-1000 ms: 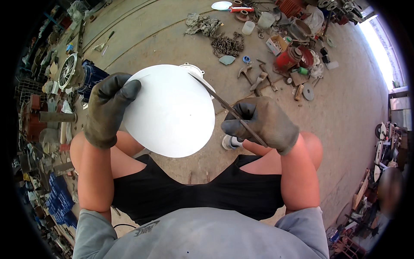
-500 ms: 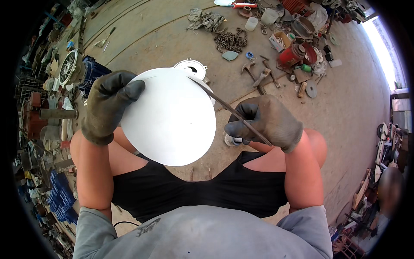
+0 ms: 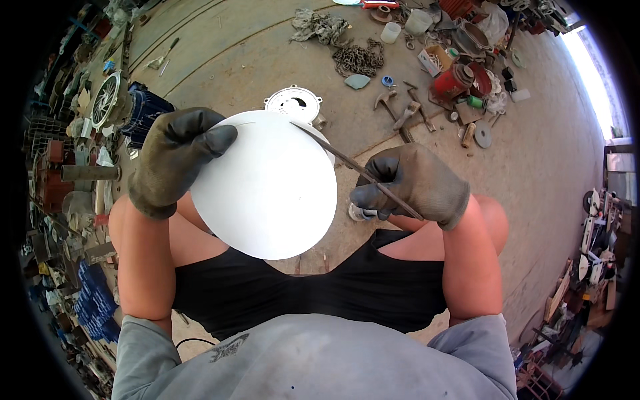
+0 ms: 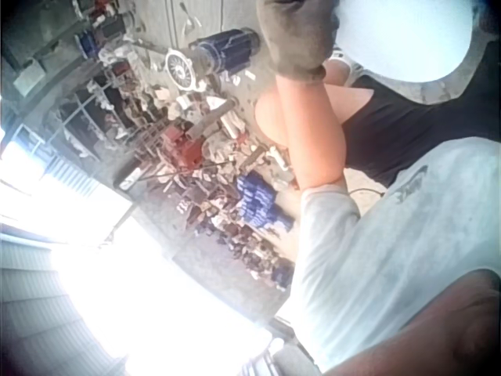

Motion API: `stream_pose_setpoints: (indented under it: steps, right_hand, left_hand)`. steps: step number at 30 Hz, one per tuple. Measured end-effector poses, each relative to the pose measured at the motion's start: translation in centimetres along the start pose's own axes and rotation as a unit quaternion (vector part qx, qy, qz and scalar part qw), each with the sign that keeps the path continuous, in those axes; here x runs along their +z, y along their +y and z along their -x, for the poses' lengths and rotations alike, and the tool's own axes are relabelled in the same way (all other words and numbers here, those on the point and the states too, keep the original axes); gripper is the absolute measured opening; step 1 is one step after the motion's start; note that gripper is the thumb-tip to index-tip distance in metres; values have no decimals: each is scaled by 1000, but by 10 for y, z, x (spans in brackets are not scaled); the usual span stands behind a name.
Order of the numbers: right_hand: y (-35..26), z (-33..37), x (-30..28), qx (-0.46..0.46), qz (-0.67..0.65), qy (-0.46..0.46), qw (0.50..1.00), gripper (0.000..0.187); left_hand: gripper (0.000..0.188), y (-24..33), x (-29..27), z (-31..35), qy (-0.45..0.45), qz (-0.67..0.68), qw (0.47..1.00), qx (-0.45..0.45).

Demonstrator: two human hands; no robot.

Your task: The person cuts a circular gasket from a white sheet using shears, applies sealant to a metal housing, places the gasket, and attaches a fan housing cover. The person then secures the assembly with bolts.

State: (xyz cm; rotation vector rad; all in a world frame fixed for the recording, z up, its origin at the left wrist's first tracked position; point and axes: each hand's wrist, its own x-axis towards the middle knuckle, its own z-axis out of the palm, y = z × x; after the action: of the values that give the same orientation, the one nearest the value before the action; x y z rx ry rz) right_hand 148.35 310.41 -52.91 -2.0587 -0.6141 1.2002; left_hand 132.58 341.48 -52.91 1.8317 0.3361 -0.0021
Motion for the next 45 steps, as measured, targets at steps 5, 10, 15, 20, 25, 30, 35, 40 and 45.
stream_pose_setpoints:
  steps: [5,10,15,20,25,30,35,40,45]
  right_hand:
    - [2,-6,3,-66,17,14,998,36]
    - [0,-4,-4,8,11,-19,1000,36]
    - [2,-11,0,-57,34,-5,998,33]
    - [-21,-2,-1,27,126,-13,992,38]
    - [-5,-8,0,-34,97,-19,994,42]
    - [-17,-6,1,32,152,-22,988,44]
    - [-9,-10,6,-38,134,0,990,45]
    - [-10,-11,4,-24,149,-12,988,42]
    - [-16,-3,-1,-3,106,-5,994,38]
  left_hand:
    - [23,4,7,-2,-13,12,1000,-1]
    - [23,12,5,0,-24,13,999,-30]
    - [23,10,7,-3,-46,2,998,-35]
    - [22,10,4,-2,-72,-22,996,-48]
    - [23,1,7,-6,-89,-32,994,-50]
    - [23,5,7,-5,-102,-60,992,-46]
    - [21,13,9,-6,-108,-96,988,-58]
    - [20,13,11,-10,-124,-99,985,-63]
    - [17,0,7,-12,-75,-9,995,-62]
